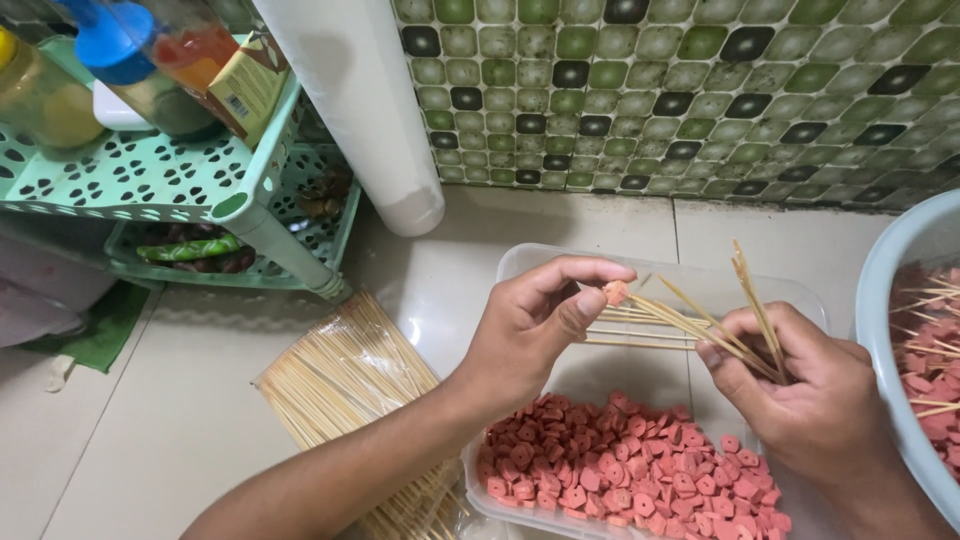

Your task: Skewering small diced pieces of pink food onto wooden skewers for snack preparation.

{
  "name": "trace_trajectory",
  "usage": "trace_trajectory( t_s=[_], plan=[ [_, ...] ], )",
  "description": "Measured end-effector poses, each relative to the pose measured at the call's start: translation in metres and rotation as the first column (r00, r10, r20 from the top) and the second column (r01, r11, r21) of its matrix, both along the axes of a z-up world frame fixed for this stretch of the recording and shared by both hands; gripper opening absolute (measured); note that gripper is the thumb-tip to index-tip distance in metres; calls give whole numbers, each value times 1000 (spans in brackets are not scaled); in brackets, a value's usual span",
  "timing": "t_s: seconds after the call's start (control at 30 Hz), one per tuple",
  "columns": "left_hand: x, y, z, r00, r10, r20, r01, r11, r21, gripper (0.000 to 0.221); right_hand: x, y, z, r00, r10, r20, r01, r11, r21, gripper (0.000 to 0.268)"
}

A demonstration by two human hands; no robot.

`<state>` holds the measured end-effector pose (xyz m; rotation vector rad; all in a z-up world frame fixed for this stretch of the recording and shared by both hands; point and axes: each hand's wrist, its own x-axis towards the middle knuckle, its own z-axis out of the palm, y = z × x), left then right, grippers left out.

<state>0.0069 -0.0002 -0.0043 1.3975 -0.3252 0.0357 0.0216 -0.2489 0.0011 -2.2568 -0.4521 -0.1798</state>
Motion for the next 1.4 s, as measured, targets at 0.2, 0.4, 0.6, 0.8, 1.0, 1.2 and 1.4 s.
trace_trajectory(
  t_s=[0.2, 0.4, 0.6, 0.8, 1.0, 1.2, 1.4],
  plan=[
    [4, -5, -5, 979, 129, 156, -145, 985, 95, 45, -6, 3, 1, 997, -57, -45, 60, 996, 63, 9],
    [-32, -10, 12, 719, 220, 660, -373, 923, 99, 17, 7, -5, -12, 992, -26, -120, 29, 999, 23, 11],
    [-73, -28, -1, 762, -458, 458, -72, 643, 762, 46, 7, 10, -5, 957, -132, -259, 33, 934, -356, 27],
    [-66, -25, -7, 761, -548, 348, 112, 638, 762, 39, 12, 24, -10, 968, -31, -250, -116, 824, -554, 21],
    [-65, -27, -12, 773, -545, 325, 63, 575, 816, 33, 31, 50, 2, 975, 115, -188, -209, 756, -620, 17],
    [-67, -23, -6, 778, -531, 335, 63, 597, 800, 33, 52, 56, -22, 950, 200, -241, -293, 838, -461, 15],
    [-64, -25, -12, 780, -545, 308, 92, 586, 805, 36, 56, 60, -31, 936, 192, -296, -318, 821, -474, 17]
  ],
)
